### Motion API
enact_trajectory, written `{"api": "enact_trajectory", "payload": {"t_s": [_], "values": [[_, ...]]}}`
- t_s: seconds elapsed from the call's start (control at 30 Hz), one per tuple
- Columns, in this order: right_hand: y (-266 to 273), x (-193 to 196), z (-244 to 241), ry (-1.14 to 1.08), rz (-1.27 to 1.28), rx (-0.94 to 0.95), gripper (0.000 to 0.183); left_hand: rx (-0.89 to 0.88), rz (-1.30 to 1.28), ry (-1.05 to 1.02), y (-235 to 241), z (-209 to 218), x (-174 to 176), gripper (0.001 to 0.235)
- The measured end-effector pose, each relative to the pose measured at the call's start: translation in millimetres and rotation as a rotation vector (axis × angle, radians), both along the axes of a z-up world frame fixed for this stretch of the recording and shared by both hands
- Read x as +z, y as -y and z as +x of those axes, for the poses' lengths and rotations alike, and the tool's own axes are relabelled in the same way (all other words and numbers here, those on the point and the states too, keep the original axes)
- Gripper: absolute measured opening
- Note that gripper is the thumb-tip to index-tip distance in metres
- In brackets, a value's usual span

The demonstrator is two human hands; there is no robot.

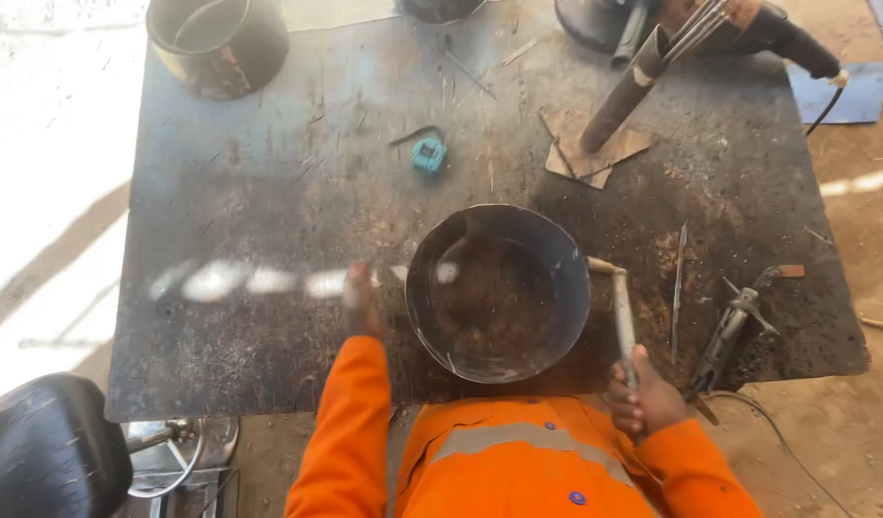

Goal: Hammer a metal ring on a workbench to shape it

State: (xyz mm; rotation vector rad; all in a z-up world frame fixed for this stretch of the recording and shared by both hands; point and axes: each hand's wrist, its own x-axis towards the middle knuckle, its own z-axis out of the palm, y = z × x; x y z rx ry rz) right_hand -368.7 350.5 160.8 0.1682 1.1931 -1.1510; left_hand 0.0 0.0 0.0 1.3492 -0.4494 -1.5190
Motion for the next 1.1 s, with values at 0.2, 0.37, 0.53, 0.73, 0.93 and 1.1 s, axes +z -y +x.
{"api": "enact_trajectory", "payload": {"t_s": [0.2,0.37,0.53,0.73,0.93,1.1], "values": [[-46,31,-64,-0.287,0.088,-0.076,0.054,-0.163,-0.066,0.311,-57,6,244,0.074],[-20,48,-4,-0.143,0.179,-0.401,0.055,-0.033,-0.082,0.185,-19,-9,218,0.087],[-9,36,52,0.122,0.137,-0.026,0.064,-0.655,-0.148,0.719,-39,-75,203,0.09],[-13,45,33,-0.065,0.286,-0.105,0.063,-0.538,-0.122,0.333,-34,-65,189,0.101],[-21,71,28,-0.06,0.226,-0.035,0.057,-0.521,0.001,0.534,-48,-74,160,0.047],[-2,97,-3,-0.3,0.16,-0.466,0.047,-0.463,-0.108,0.554,-52,-58,121,0.042]]}}
